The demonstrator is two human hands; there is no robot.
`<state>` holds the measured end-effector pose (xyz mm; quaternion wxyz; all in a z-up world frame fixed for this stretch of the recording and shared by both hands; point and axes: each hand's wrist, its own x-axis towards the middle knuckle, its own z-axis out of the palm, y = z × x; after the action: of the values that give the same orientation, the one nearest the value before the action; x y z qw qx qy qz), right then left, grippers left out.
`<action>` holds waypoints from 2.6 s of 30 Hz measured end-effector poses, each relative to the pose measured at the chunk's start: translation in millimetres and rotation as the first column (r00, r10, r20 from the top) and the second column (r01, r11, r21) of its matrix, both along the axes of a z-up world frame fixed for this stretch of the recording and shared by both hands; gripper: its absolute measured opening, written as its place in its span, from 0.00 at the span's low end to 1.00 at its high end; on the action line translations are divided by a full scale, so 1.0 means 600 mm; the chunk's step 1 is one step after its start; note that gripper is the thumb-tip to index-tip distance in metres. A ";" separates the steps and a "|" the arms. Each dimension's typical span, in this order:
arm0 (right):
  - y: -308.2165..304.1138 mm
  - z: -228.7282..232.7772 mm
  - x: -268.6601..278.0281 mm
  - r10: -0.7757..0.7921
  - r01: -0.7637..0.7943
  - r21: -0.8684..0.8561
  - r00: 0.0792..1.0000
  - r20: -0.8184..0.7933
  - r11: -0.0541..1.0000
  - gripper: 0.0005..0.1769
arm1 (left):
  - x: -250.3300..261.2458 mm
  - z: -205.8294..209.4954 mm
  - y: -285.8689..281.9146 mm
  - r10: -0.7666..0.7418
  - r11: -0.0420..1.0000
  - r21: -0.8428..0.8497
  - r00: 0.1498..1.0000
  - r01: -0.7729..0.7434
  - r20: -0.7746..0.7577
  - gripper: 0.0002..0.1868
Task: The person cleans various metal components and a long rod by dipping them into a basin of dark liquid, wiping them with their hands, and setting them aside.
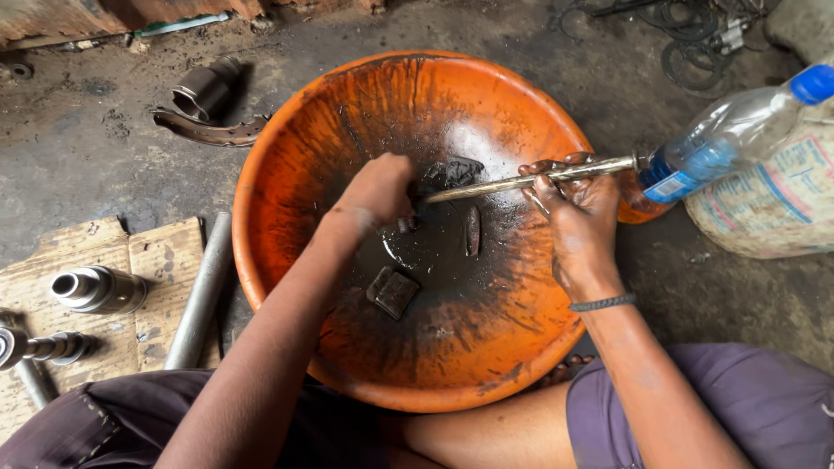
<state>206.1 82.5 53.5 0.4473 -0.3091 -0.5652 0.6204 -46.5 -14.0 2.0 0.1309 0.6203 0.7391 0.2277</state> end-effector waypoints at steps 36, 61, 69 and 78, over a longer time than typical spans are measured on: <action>0.001 0.011 0.010 0.115 -0.128 -0.186 0.990 -0.079 0.974 0.06 | 0.050 0.013 0.014 0.096 0.994 0.029 0.981 -0.102 0.170 0.09; 0.032 0.011 0.007 0.100 -0.158 -0.291 0.974 -0.204 0.944 0.24 | 0.016 -0.089 -0.051 0.445 0.792 -0.333 0.858 -0.511 -0.257 0.26; 0.045 0.008 0.016 0.147 -0.225 -0.410 0.966 -0.214 0.884 0.16 | 0.056 -0.026 -0.094 0.182 0.892 -0.347 0.933 -0.289 -0.309 0.28; 0.040 -0.009 0.016 0.105 -0.146 -0.395 0.987 -0.123 0.907 0.11 | 0.037 0.056 -0.134 0.284 0.957 -0.042 0.888 -0.288 0.361 0.16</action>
<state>215.5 106.2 48.2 0.3605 -0.3265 -0.4213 0.7655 -24.4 -94.2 35.9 0.2265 0.4526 0.7838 0.3598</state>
